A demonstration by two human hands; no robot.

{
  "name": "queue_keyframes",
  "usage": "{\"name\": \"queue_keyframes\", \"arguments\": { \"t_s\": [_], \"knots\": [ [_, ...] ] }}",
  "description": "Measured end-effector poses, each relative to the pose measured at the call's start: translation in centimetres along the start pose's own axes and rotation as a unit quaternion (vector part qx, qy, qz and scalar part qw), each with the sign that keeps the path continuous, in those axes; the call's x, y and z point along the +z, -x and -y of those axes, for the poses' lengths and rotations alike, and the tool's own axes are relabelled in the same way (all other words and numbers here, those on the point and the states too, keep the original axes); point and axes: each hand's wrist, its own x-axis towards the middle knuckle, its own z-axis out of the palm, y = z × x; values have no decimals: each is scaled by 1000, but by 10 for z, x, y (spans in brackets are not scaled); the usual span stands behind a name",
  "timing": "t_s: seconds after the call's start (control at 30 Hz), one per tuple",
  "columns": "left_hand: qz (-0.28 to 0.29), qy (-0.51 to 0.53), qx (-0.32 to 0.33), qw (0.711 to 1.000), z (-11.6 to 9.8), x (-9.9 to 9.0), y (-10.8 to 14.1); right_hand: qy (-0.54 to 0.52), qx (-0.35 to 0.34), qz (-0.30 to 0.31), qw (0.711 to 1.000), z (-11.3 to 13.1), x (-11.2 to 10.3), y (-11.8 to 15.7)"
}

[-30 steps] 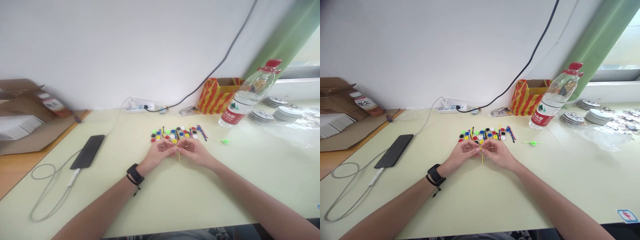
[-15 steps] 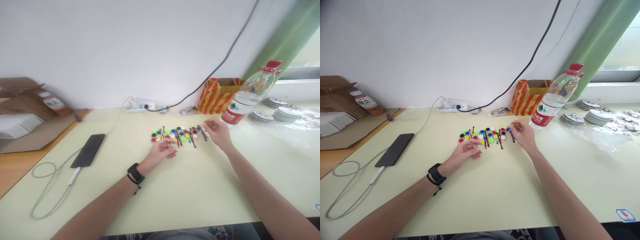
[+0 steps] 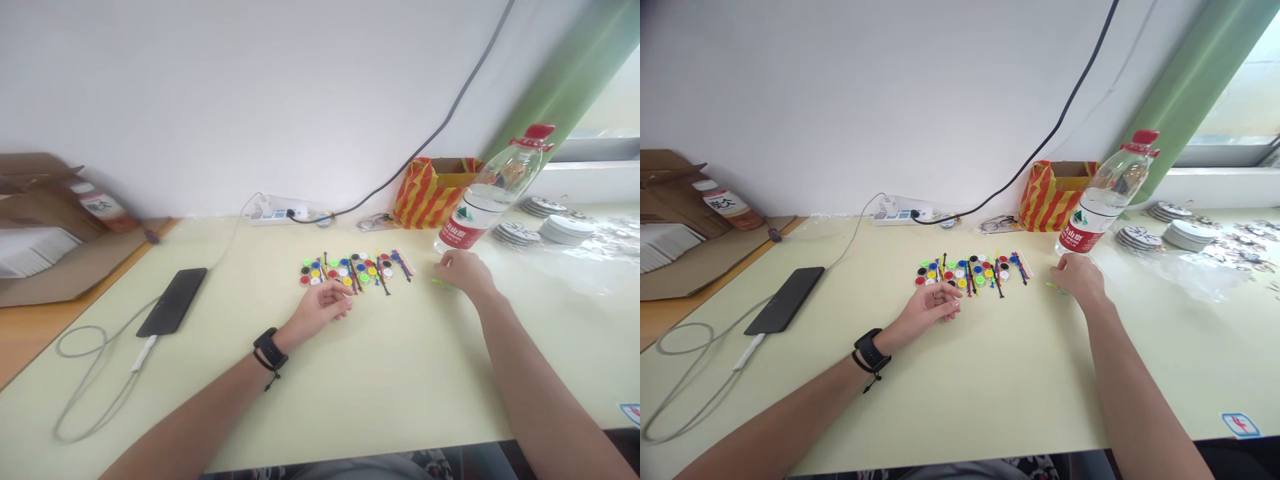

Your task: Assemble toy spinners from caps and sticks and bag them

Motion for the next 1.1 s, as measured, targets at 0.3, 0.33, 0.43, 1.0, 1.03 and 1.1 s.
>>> {"name": "queue_keyframes", "arguments": {
  "t_s": [0.3,0.33,0.43,1.0,1.03,1.1],
  "knots": [
    [-122,-279,170,937,-1,1,3,-162,-233,-91,955,65,13,26],
    [-147,-329,197,912,-5,-3,1,-177,-268,-80,944,77,14,34],
    [-159,-442,220,855,-12,-20,-7,-183,-361,-25,914,113,16,58],
    [-86,-609,128,778,28,-83,-34,-12,-371,49,927,221,56,83],
    [-84,-600,122,786,27,-83,-34,-14,-369,55,928,222,55,84],
    [-74,-575,116,806,26,-82,-33,-24,-370,69,926,222,50,82]
  ]
}}
